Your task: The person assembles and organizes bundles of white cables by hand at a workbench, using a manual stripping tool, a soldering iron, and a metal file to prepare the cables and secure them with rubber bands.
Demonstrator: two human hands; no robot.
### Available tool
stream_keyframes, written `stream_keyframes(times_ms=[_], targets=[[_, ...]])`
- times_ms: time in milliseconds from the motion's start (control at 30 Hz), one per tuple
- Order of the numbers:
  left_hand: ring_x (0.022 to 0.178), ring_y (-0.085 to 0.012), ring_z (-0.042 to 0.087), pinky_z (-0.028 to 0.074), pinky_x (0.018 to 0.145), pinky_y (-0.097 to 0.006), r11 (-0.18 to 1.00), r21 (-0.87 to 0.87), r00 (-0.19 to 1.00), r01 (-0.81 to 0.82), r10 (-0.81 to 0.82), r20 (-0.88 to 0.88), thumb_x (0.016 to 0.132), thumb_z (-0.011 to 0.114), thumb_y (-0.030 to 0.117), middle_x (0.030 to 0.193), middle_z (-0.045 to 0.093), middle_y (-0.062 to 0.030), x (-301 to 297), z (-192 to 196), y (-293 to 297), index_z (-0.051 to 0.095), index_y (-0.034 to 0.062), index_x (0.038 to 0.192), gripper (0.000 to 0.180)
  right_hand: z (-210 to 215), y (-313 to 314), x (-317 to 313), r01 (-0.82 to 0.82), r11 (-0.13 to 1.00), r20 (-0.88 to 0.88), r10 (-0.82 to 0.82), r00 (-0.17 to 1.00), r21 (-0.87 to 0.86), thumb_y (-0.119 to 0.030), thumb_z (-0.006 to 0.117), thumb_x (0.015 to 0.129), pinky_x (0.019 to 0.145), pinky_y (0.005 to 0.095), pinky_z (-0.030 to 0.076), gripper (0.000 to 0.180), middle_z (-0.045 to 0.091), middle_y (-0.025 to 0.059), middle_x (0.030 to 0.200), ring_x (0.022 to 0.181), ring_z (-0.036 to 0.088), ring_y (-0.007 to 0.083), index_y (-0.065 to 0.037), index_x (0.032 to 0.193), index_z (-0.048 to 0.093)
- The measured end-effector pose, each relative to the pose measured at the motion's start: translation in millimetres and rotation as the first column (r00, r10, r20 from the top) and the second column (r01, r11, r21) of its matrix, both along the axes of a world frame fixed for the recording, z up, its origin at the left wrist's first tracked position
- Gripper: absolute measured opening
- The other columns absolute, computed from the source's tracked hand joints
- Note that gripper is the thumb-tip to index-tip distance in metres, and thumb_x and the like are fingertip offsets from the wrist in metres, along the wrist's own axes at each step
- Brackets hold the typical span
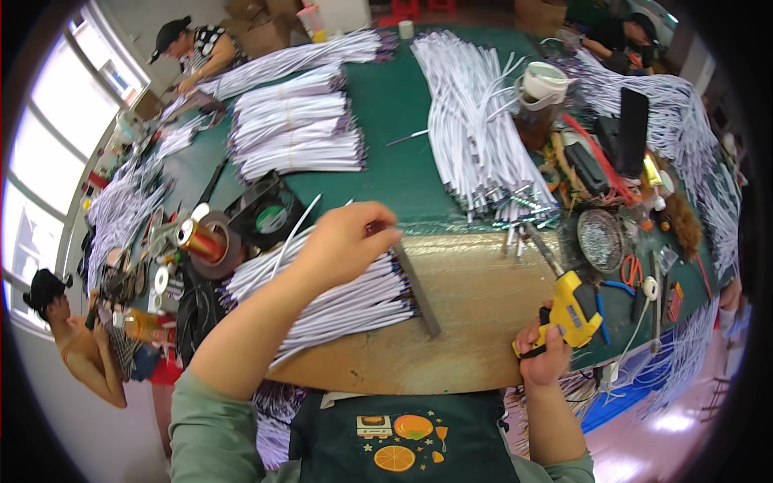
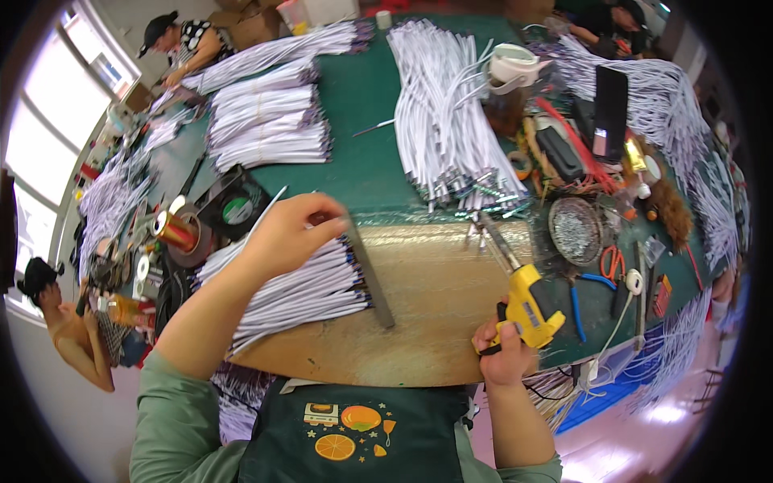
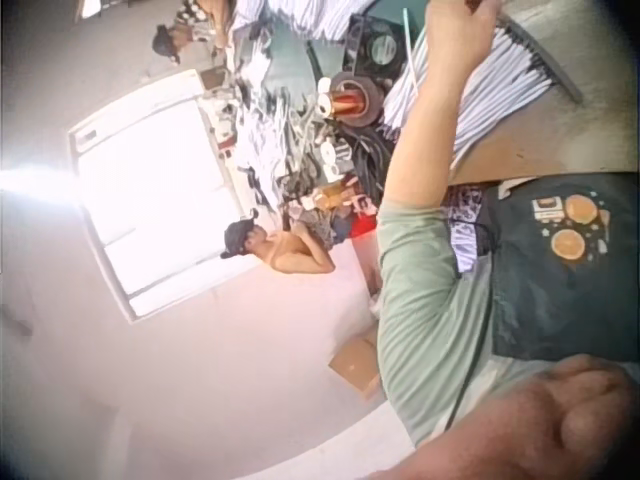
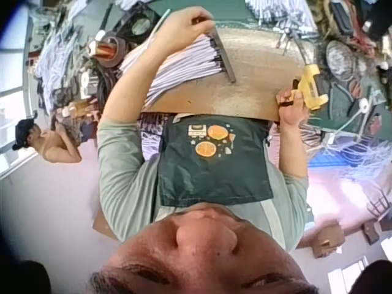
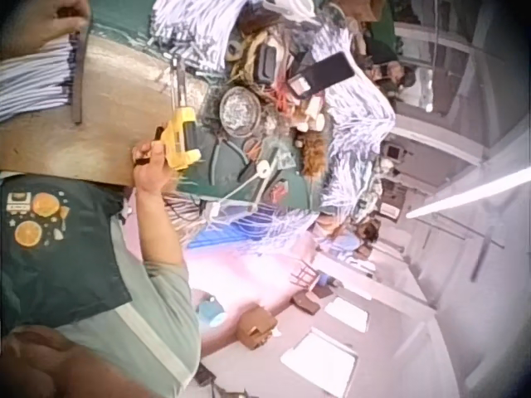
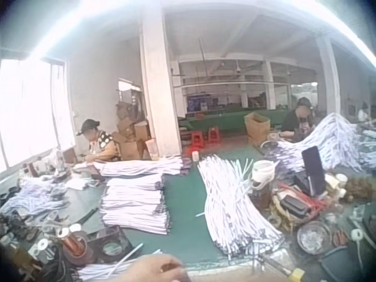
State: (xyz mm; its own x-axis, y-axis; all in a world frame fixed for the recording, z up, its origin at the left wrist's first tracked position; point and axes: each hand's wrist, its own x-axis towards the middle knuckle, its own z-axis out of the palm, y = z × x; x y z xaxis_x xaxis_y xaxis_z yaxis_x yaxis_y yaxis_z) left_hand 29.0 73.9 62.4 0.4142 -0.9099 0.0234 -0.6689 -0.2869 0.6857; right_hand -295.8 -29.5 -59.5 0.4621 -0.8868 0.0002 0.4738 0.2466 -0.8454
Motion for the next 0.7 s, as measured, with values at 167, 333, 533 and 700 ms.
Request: stream_keyframes(times_ms=[167, 333, 533, 700], targets=[[0.074, -0.0176, 0.062, 0.049, 0.069, -0.031, 0.992, -0.105, 0.997, -0.064, 0.06, -0.041, 0.085, 0.069, 0.033, 0.079, 0.066, -0.0098, -11.4, -41.8, -124.4, 0.067, 0.0009, 0.096, 0.034, -0.2, 1.4, 2.8, 0.019, 0.999, -0.058, -0.018, 0.998, 0.028, -0.029, 0.06, 0.089, 0.049, 0.0312, 0.04, 0.048, 0.05, 0.0033, 0.068, 0.05, 0.047, 0.0153, -0.004, 0.126, 0.046], [0.056, -0.0183, 0.059, 0.047, 0.054, -0.034, 0.98, -0.032, 0.972, -0.195, 0.189, -0.143, 0.083, 0.07, 0.034, 0.068, 0.063, -0.0101, -16.4, -73.1, -195.3, 0.066, -0.0008, 0.086, 0.035, 2.4, 3.0, 0.8, 0.008, 0.999, -0.069, -0.004, 0.998, 0.047, -0.025, 0.063, 0.086, 0.051, 0.0315, 0.042, 0.048, 0.052, 0.0041, 0.069, 0.052, 0.05, 0.0155, -0.004, 0.127, 0.046], [0.052, -0.0117, 0.052, 0.041, 0.047, -0.028, 0.981, 0.08, 0.712, -0.175, 0.182, -0.678, 0.086, 0.069, 0.019, 0.066, 0.059, -0.0028, 7.4, -50.1, -205.7, 0.063, 0.0055, 0.077, 0.017, 2.0, -0.9, 2.8, -0.003, 0.996, -0.084, 0.01, 0.996, 0.087, -0.024, 0.063, 0.086, 0.052, 0.0316, 0.042, 0.049, 0.053, 0.0043, 0.068, 0.053, 0.051, 0.0157, -0.005, 0.127, 0.046], [0.059, -0.0098, 0.053, 0.046, 0.053, -0.025, 0.789, -0.328, 0.404, -0.519, -0.111, -0.908, 0.094, 0.062, 0.021, 0.072, 0.058, 0.0002, 70.0, -7.9, -165.3, 0.059, 0.0082, 0.088, 0.015, 4.1, 0.9, 2.6, -0.027, 0.993, 0.005, 0.026, 1.0, 0.115, -0.016, 0.062, 0.089, 0.054, 0.0296, 0.044, 0.042, 0.054, 0.0053, 0.069, 0.057, 0.051, 0.015, -0.001, 0.125, 0.047]])
